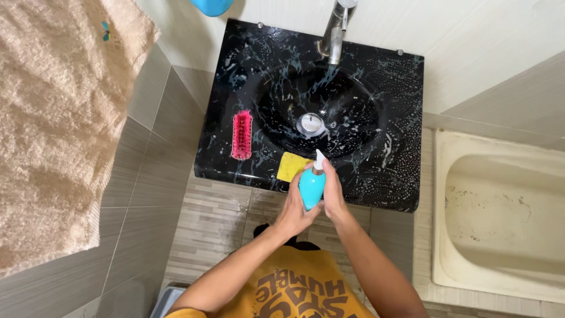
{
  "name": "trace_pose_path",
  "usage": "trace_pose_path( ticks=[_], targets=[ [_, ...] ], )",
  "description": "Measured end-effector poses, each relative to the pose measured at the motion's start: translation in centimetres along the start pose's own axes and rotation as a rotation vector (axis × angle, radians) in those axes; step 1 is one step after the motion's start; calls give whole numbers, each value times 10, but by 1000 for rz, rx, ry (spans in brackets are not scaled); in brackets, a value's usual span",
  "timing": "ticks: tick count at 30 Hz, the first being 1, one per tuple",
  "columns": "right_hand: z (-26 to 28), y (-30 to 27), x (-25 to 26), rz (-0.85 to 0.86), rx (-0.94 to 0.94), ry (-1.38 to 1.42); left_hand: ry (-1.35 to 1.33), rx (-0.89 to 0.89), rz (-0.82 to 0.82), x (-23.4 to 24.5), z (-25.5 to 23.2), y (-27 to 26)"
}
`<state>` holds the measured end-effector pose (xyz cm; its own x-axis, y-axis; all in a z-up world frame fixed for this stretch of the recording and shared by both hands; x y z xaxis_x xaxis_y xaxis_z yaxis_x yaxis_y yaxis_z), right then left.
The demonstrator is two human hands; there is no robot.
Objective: The person cleans a black marble sink and the adjacent wall tiles using a sponge and a small pink brush, applying cleaning liquid from a blue bottle and scrubbing the surfaces by hand.
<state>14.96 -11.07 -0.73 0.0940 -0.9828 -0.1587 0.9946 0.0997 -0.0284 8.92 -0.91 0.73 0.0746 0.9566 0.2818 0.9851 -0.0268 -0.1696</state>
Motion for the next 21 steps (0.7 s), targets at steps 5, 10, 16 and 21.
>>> trace_pose_path(
  ticks=[5,10,16,21],
  targets=[
    [10,9,-1,80,-62,-77,-25,-126,-115,2,-18,-7],
    [13,-7,3,141,-87,1,-46,-115,-136,-16,-8,-15],
    [-14,-14,4,71,-334,-43,-170,77,-163,-32,14,-28],
    [-36,-16,1,93,-495,8,-154,202,-253,-38,25,-35]
  ],
)
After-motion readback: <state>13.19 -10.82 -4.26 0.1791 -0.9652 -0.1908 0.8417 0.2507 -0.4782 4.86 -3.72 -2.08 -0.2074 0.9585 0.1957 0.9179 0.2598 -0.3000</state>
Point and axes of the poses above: each hand's wrist, its own y-axis towards the middle knuckle, its own x-axis out of the back of the hand, z = x × y, the point moved 9 cm from there along y, towards the middle knuckle, and after that the axes turned 15 degrees about x, right-handed, at the moved point
